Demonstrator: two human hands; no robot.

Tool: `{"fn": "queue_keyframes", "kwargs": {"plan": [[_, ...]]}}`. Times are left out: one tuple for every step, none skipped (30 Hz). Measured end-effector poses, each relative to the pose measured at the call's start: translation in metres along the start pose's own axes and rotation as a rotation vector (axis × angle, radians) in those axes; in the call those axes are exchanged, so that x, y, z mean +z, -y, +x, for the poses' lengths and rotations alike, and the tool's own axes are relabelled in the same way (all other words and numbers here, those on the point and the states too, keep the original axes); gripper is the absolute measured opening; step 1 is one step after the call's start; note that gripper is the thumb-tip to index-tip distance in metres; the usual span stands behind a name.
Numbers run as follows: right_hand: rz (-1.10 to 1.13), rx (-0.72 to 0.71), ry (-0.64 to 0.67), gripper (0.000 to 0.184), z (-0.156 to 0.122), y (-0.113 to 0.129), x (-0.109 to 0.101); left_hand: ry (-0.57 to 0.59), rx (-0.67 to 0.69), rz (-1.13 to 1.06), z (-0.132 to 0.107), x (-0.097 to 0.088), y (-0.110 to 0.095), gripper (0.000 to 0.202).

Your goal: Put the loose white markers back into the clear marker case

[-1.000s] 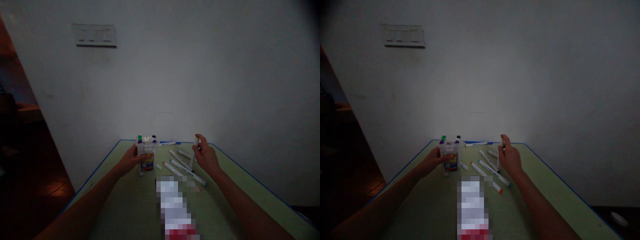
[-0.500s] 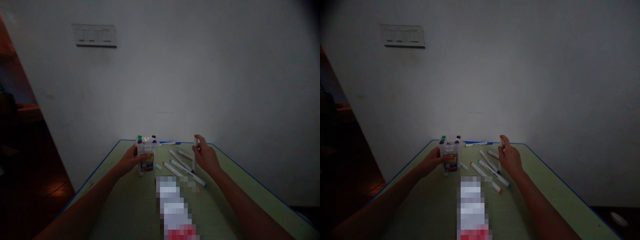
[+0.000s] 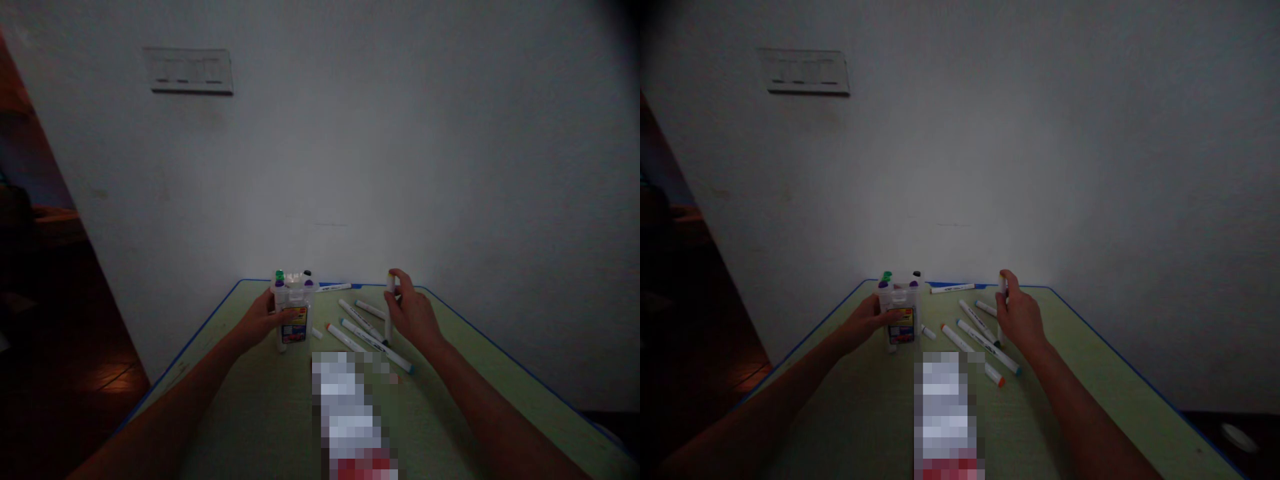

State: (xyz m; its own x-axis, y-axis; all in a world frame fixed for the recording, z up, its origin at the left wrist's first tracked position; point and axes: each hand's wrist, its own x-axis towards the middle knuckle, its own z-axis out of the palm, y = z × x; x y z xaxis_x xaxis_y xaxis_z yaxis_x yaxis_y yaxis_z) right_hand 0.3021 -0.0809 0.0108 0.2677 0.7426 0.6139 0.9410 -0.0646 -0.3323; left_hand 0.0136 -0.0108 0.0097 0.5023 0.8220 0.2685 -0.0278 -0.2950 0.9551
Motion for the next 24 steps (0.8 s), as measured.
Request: {"fn": "queue_keyframes", "kwargs": {"plan": [[-0.004,0.0,-0.001,0.046,0.0,0.0,0.0,-0.002,0.001,-0.003,0.0,0.0,0.0,0.054],[-0.006,0.0,-0.001,0.047,0.0,0.0001,0.0,-0.002,0.002,-0.006,-0.0001,0.0001,0.0,0.054],[-0.006,0.0,0.0,0.048,0.0,0.0002,0.0,0.0,0.004,-0.006,-0.0001,0.0002,-0.0001,0.054],[-0.004,0.001,0.002,0.048,0.0001,0.0003,0.0,0.001,0.005,-0.003,-0.0001,0.0003,-0.0002,0.054],[0.0,0.0,0.005,0.049,0.0002,0.0003,0.0,0.002,0.005,0.002,-0.0001,0.0003,-0.0003,0.053],[0.003,0.001,0.007,0.05,0.0003,0.0003,0.0,0.003,0.003,0.009,0.0,0.0004,-0.0004,0.053],[0.005,0.002,0.009,0.05,0.0004,0.0003,-0.0002,0.004,0.001,0.013,0.0,0.0004,-0.0005,0.052],[0.006,0.002,0.009,0.05,0.0004,0.0005,-0.0004,0.004,0.0,0.015,0.0,0.0003,-0.0005,0.051],[0.007,0.002,0.009,0.05,0.0004,0.0007,-0.0008,0.002,-0.002,0.013,0.0,0.0002,-0.0005,0.051],[0.008,0.001,0.008,0.05,0.0004,0.0011,-0.0012,-0.001,-0.003,0.012,0.0,0.0001,-0.0004,0.052],[0.01,0.001,0.007,0.049,0.0004,0.0015,-0.0018,-0.005,-0.006,0.011,-0.0001,0.0,-0.0003,0.052],[0.014,0.004,0.008,0.048,0.0003,0.002,-0.0023,-0.01,-0.009,0.01,-0.0002,-0.0001,-0.0002,0.053],[0.019,0.008,0.009,0.048,0.0003,0.0024,-0.0028,-0.016,-0.01,0.009,-0.0003,-0.0001,-0.0001,0.053],[0.025,0.014,0.008,0.047,0.0003,0.0028,-0.0031,-0.021,-0.01,0.008,-0.0003,-0.0001,0.0,0.054],[0.031,0.019,0.006,0.046,0.0003,0.0029,-0.0033,-0.02,-0.009,0.006,-0.0003,0.0,0.0001,0.054],[0.037,0.024,0.003,0.045,0.0004,0.0029,-0.0034,-0.016,-0.008,0.003,-0.0002,0.0002,0.0001,0.053],[0.044,0.024,0.0,0.045,0.0004,0.0027,-0.0032,-0.008,-0.005,0.001,-0.0001,0.0004,0.0001,0.053],[0.051,0.022,-0.005,0.045,0.0004,0.0024,-0.003,0.001,-0.004,0.001,0.0,0.0006,0.0,0.053],[0.058,0.017,-0.009,0.044,0.0005,0.002,-0.0027,0.009,-0.002,0.004,0.0002,0.0008,-0.0001,0.053],[0.065,0.013,-0.011,0.044,0.0006,0.0016,-0.0024,0.015,-0.003,0.008,0.0003,0.001,-0.0002,0.053],[0.073,0.011,-0.013,0.044,0.0007,0.0012,-0.0022,0.016,-0.005,0.013,0.0004,0.001,-0.0002,0.054],[0.08,0.009,-0.017,0.044,0.0008,0.0008,-0.0019,0.013,-0.008,0.017,0.0005,0.001,-0.0003,0.054],[0.087,0.008,-0.022,0.044,0.001,0.0005,-0.0017,0.009,-0.009,0.021,0.0005,0.0009,-0.0003,0.054],[0.092,0.006,-0.029,0.044,0.0012,0.0002,-0.0015,0.006,-0.01,0.023,0.0004,0.0007,-0.0004,0.055]]}}
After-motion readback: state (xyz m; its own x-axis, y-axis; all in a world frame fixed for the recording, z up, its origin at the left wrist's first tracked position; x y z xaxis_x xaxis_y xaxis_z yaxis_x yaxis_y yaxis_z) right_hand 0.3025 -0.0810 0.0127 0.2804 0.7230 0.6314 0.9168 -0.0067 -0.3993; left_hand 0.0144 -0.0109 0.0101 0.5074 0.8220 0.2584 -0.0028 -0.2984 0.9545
